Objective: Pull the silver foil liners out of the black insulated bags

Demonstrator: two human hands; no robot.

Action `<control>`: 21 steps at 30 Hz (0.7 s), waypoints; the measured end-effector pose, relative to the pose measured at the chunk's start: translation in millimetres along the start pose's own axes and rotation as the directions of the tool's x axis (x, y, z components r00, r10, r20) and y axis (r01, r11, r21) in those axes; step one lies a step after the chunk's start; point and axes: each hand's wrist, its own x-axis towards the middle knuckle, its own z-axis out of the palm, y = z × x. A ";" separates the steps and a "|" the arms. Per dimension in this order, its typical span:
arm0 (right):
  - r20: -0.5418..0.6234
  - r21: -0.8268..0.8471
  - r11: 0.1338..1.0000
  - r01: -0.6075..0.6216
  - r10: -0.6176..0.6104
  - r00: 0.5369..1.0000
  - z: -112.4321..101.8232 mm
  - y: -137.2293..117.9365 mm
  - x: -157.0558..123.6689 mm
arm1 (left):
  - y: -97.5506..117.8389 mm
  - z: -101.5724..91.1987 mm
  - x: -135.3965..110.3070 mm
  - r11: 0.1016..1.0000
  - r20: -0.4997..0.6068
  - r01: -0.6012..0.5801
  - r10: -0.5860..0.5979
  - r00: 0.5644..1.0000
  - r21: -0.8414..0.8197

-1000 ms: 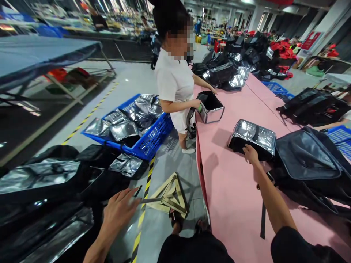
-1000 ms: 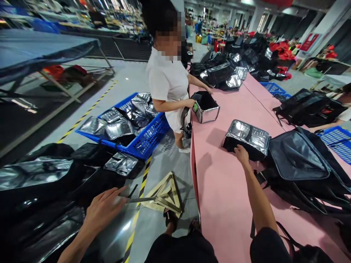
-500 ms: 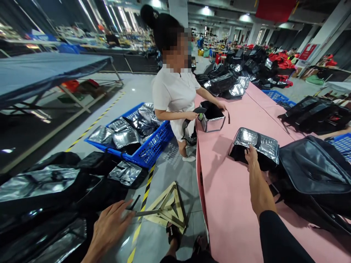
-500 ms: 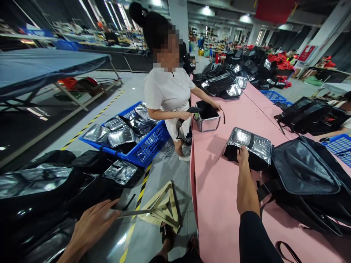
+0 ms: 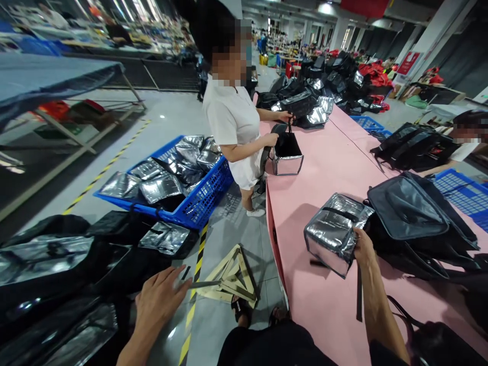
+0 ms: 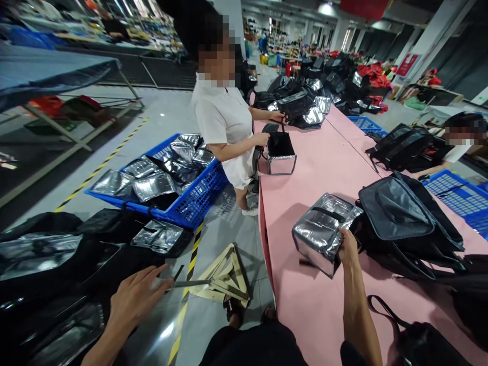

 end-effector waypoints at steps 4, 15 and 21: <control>0.265 -0.291 0.950 0.110 -0.030 0.964 4.1 -10.1 -87.5 | 35.6 4.2 -11.6 1.000 -0.058 0.004 -0.006 0.998 -0.028; 0.709 -0.657 0.438 0.614 0.635 0.306 -9.9 49.2 -201.4 | 218.9 70.6 -79.6 0.673 0.305 0.001 0.333 0.892 -0.739; 0.765 -0.623 0.471 0.624 0.203 0.611 2.1 27.2 -147.2 | 248.2 84.8 -78.6 0.713 0.410 0.022 0.377 0.830 -0.700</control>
